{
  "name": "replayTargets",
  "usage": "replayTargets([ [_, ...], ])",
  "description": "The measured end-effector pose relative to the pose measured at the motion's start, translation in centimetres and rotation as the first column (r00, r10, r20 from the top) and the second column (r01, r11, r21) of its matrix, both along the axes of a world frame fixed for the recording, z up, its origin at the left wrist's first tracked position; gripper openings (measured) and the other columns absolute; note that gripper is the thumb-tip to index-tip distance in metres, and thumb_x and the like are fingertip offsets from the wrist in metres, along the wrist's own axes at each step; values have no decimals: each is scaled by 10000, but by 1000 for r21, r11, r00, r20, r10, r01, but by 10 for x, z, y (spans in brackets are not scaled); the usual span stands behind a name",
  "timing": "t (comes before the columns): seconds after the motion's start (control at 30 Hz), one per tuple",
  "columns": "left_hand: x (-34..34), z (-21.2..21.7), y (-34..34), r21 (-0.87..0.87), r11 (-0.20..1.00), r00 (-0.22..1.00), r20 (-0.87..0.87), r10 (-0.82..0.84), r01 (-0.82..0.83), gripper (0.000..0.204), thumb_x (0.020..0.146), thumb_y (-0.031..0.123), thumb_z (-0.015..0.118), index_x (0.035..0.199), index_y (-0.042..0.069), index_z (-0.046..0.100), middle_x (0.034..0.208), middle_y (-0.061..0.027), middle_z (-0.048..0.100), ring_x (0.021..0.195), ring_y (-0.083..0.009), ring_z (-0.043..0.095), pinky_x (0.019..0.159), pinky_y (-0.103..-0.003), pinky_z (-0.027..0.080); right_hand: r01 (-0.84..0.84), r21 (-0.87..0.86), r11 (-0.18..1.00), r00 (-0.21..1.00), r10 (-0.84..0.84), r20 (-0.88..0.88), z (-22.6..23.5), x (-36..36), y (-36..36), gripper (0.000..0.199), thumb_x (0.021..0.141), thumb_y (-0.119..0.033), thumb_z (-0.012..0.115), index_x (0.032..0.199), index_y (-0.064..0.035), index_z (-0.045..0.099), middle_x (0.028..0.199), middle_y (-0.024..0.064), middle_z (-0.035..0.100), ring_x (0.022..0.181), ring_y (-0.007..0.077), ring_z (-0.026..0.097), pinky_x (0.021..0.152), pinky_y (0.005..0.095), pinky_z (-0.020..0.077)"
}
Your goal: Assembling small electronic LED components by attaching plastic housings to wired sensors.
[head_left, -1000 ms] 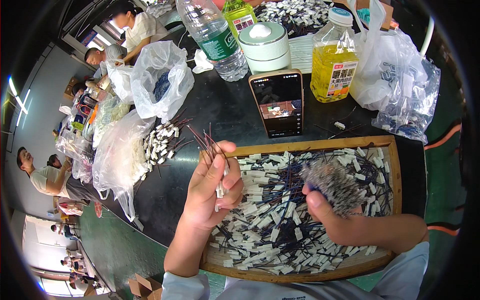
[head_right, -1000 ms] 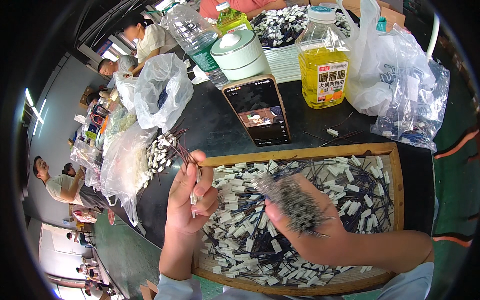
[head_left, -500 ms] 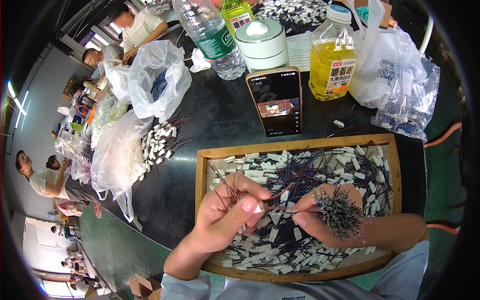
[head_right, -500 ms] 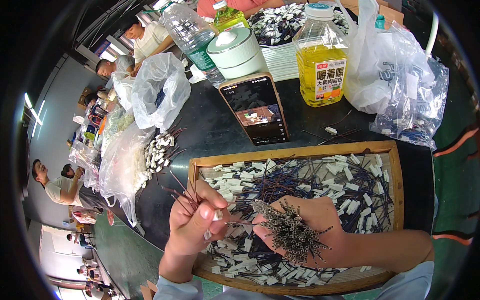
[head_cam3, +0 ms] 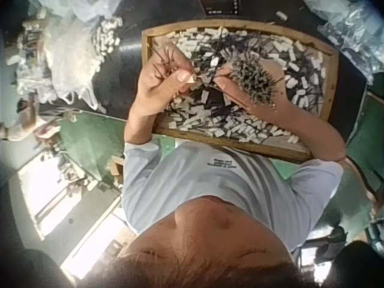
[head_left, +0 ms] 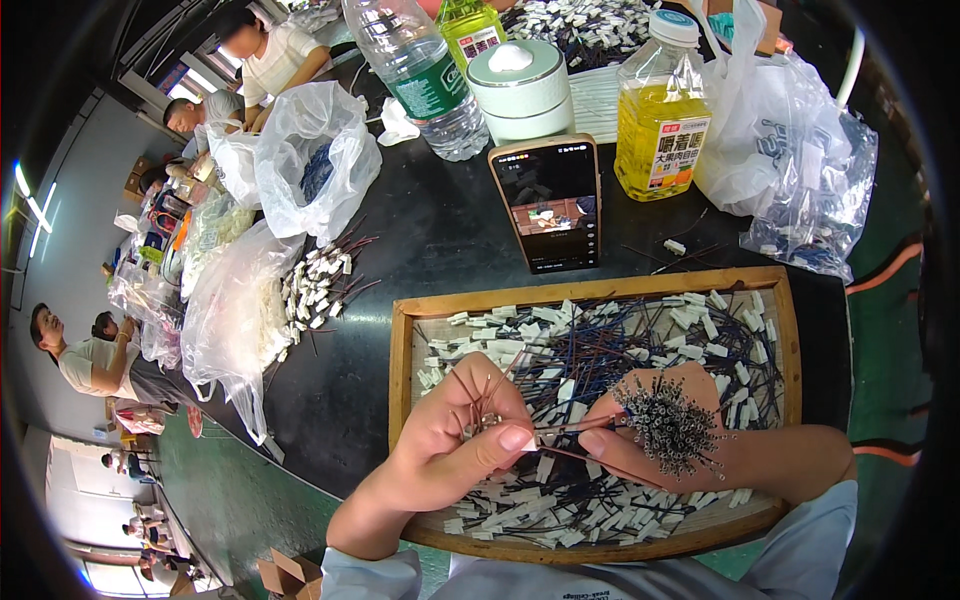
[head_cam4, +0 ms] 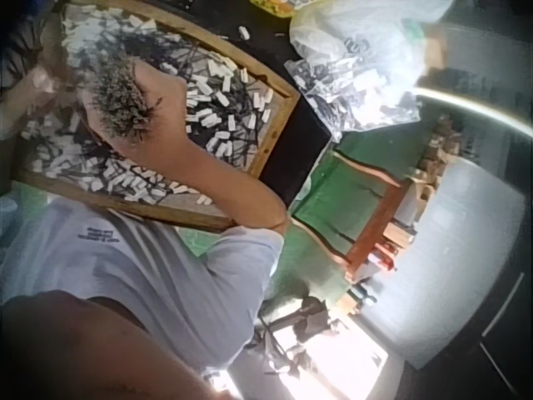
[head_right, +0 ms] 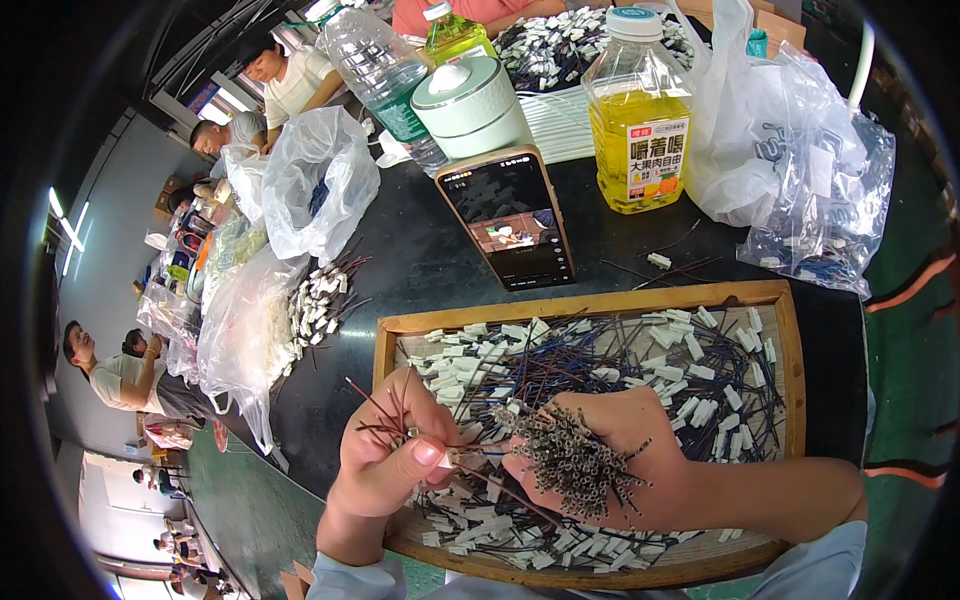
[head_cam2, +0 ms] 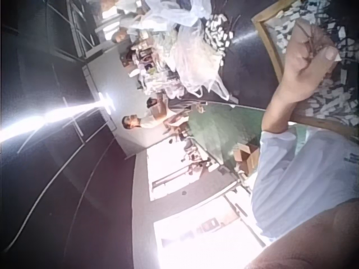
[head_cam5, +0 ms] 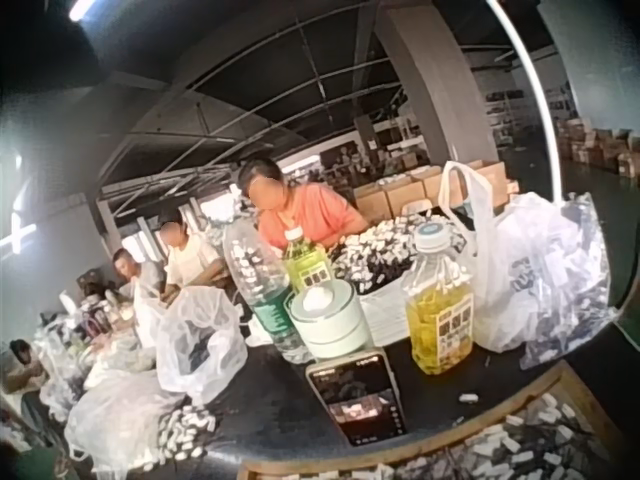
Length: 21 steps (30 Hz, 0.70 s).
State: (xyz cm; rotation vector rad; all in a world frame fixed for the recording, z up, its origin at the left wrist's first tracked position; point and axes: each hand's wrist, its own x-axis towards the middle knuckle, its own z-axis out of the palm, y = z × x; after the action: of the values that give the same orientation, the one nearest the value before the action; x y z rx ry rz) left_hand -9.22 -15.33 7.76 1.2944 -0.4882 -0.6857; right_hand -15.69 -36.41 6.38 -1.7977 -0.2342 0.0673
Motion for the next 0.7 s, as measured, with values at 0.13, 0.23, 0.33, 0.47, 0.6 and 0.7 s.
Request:
replayTargets([
  [0.13,2,-3,5,24,998,996,64,-68,66,138,883,51,560,920,2,436,791,-37,527,657,-39,460,585,-176,381,6,61,998,1000,-6,1,2,1,0,170,747,-118,727,781,-1,609,661,57,632,549,84,572,496,233,449],
  [0.23,2,-7,6,68,993,975,197,-105,94,146,860,-8,565,929,-1,437,850,-62,560,744,-62,524,655,-187,425,76,300,951,970,0,-244,-5,-1,3,154,762,-123,716,773,-8,615,644,47,619,532,100,564,494,236,449],
  [0.33,-1,-7,6,150,981,957,246,-156,121,164,842,-50,562,938,-2,438,891,-83,577,836,-99,574,729,-213,456,-46,186,981,996,30,88,-10,2,4,146,775,-126,707,763,-9,619,638,42,611,533,95,555,487,242,441],
  [0.47,-1,-7,5,152,977,960,216,-177,146,165,841,-51,558,942,0,438,897,-88,573,870,-117,591,754,-232,467,-81,124,989,987,97,-128,-4,1,1,134,778,-120,704,769,-12,626,649,44,617,554,67,544,481,248,436],
  [0.6,0,-6,6,211,964,941,263,-214,160,181,835,-65,552,964,-3,440,934,-97,569,873,-128,600,753,-243,474,-79,355,931,965,161,-205,-18,1,7,127,776,-113,705,805,-15,628,674,48,627,587,59,549,516,242,446],
  [0.7,0,-2,6,176,979,942,301,-148,98,218,834,-72,545,1024,-14,454,953,-91,569,855,-115,591,745,-237,470,-58,216,975,998,53,27,-7,4,3,117,787,-100,693,822,-10,626,711,48,638,622,69,556,562,239,455],
])
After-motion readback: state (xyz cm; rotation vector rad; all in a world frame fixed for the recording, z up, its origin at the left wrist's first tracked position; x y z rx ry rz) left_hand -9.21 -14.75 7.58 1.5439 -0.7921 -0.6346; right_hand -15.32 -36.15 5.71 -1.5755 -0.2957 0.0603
